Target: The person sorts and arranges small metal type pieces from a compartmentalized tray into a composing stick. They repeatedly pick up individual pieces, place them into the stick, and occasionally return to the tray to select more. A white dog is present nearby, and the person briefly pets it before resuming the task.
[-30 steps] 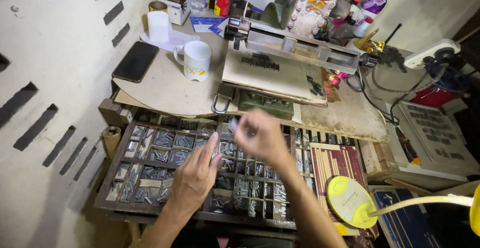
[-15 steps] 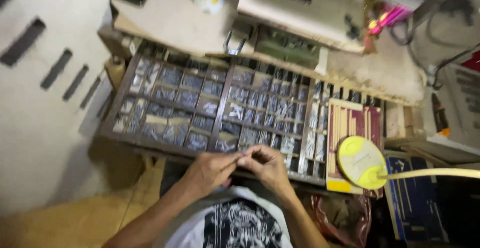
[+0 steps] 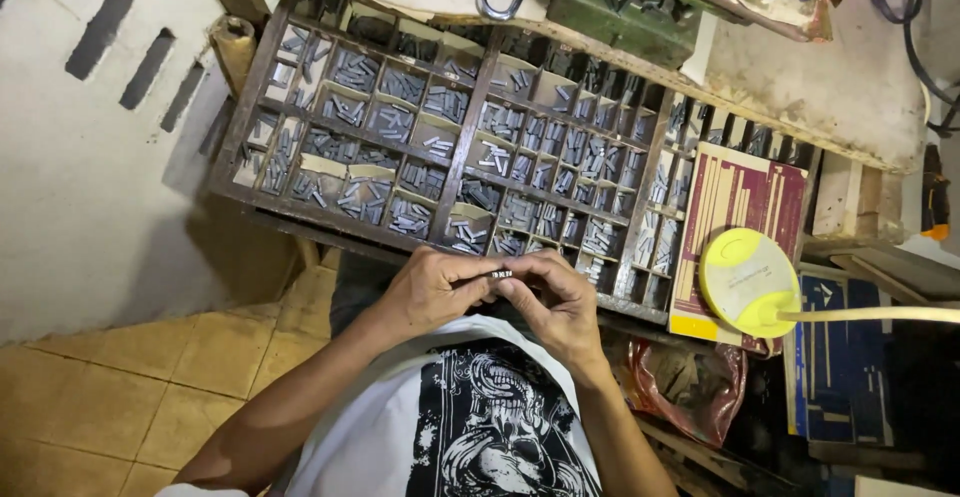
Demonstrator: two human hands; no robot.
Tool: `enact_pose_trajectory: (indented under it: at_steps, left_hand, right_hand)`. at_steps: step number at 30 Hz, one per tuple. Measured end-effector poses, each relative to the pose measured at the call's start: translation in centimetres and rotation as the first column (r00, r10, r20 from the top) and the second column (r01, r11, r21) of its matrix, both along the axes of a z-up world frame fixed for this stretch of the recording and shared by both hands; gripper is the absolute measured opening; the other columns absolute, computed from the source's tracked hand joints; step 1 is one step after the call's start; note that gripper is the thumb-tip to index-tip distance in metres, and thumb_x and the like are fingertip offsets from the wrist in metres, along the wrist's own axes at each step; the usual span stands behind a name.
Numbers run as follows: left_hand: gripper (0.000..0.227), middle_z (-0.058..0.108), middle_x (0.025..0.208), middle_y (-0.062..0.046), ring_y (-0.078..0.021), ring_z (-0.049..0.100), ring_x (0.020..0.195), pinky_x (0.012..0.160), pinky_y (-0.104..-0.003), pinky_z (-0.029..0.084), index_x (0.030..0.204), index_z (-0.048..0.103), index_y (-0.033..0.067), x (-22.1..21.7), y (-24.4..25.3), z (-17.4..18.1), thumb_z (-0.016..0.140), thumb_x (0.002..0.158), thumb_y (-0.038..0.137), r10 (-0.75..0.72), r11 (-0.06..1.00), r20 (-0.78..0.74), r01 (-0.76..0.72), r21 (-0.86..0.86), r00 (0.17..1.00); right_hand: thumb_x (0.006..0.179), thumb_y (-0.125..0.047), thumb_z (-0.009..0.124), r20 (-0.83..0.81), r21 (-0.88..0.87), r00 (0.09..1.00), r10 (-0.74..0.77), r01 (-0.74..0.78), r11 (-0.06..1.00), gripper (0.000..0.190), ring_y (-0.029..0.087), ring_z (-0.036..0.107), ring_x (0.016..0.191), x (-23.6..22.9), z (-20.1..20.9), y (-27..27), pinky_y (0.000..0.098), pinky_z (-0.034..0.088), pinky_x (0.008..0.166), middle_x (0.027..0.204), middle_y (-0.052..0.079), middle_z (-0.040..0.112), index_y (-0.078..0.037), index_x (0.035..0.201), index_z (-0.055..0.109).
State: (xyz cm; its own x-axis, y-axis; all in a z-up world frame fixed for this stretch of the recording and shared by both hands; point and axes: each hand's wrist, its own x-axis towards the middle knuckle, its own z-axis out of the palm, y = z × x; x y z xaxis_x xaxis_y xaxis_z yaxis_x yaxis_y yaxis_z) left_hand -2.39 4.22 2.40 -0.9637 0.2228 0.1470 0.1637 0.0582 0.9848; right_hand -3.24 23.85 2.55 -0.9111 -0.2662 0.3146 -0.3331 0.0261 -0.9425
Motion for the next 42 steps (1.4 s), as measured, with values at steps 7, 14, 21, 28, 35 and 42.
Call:
enact_pose_trajectory:
  at_steps: [7, 14, 21, 28, 35, 42]
  left_hand:
    - [0.028, 0.078, 0.091, -0.024, -0.0277, 0.079, 0.076, 0.060, -0.033, 0.066, 0.120, 0.075, 0.0065, 0.4, -0.1, -0.6, 0.071, 0.092, 0.008, 0.012, 0.994, 0.111, -0.024, 0.102, 0.994]
    - [0.031, 0.078, 0.096, -0.026, -0.0260, 0.078, 0.081, 0.067, -0.033, 0.067, 0.121, 0.074, 0.0015, 2.1, -0.5, -1.7, 0.072, 0.091, 0.010, 0.019, 0.970, 0.372, -0.108, 0.218, 0.928]
    - [0.030, 0.079, 0.080, -0.009, -0.0112, 0.069, 0.059, 0.053, -0.021, 0.056, 0.109, 0.077, 0.0012, 4.5, -2.5, -4.5, 0.072, 0.091, 0.025, 0.062, 0.950, 0.574, -0.224, 0.217, 0.817]
    - [0.039, 0.083, 0.097, -0.007, -0.0104, 0.073, 0.064, 0.057, -0.022, 0.064, 0.113, 0.080, 0.0051, 4.4, -4.2, -3.4, 0.065, 0.093, 0.035, 0.068, 0.955, 0.618, -0.230, 0.187, 0.783]
    - [0.043, 0.085, 0.102, -0.006, -0.0093, 0.074, 0.067, 0.062, -0.023, 0.067, 0.123, 0.077, 0.0069, 4.4, -6.8, -3.8, 0.062, 0.094, 0.036, 0.109, 0.952, 0.661, -0.270, 0.146, 0.743]
    - [0.046, 0.087, 0.105, -0.011, -0.0138, 0.074, 0.065, 0.058, -0.026, 0.064, 0.125, 0.078, 0.0071, 3.8, -8.4, -2.9, 0.063, 0.091, 0.033, 0.182, 0.914, 0.731, -0.388, 0.122, 0.657]
  right_hand:
    - [0.087, 0.004, 0.077, 0.004, -0.017, 0.999, 0.053, -0.053, 0.998, 0.014, 0.023, 0.074, 0.090, -0.1, -0.2, -0.4, 0.0364, 0.061, 0.077, 0.091, 0.017, 0.072, 0.007, 0.101, 0.073]
    - [0.093, 0.002, 0.071, 0.052, -0.026, 0.997, 0.053, -0.052, 0.998, 0.009, 0.019, 0.069, 0.090, -0.1, 0.7, -0.5, 0.0358, 0.058, 0.078, 0.093, 0.016, 0.071, 0.006, 0.099, 0.068]
    - [0.097, -0.021, 0.068, 0.300, 0.212, 0.952, 0.059, -0.126, 0.969, 0.012, 0.007, 0.057, 0.070, -4.8, -1.4, -3.1, 0.0231, 0.048, 0.063, 0.078, -0.003, 0.063, -0.010, 0.101, 0.071]
    - [0.109, -0.011, 0.057, 0.397, 0.233, 0.911, 0.113, -0.219, 0.948, 0.027, 0.010, 0.053, 0.056, -14.0, 3.0, -16.2, 0.0216, 0.050, 0.053, 0.070, 0.001, 0.061, -0.010, 0.082, 0.065]
    - [0.094, -0.007, 0.072, 0.671, -0.001, 0.736, -0.083, 0.113, 0.994, 0.030, 0.014, 0.069, 0.069, -23.4, 0.6, -27.6, 0.0225, 0.059, 0.062, 0.097, 0.012, 0.076, 0.001, 0.122, 0.071]
    - [0.092, -0.021, 0.072, 0.317, 0.063, 0.939, -0.131, 0.117, 0.991, 0.022, 0.010, 0.059, 0.050, -20.7, -2.5, -24.1, 0.0246, 0.050, 0.040, 0.071, 0.004, 0.069, -0.007, 0.108, 0.077]
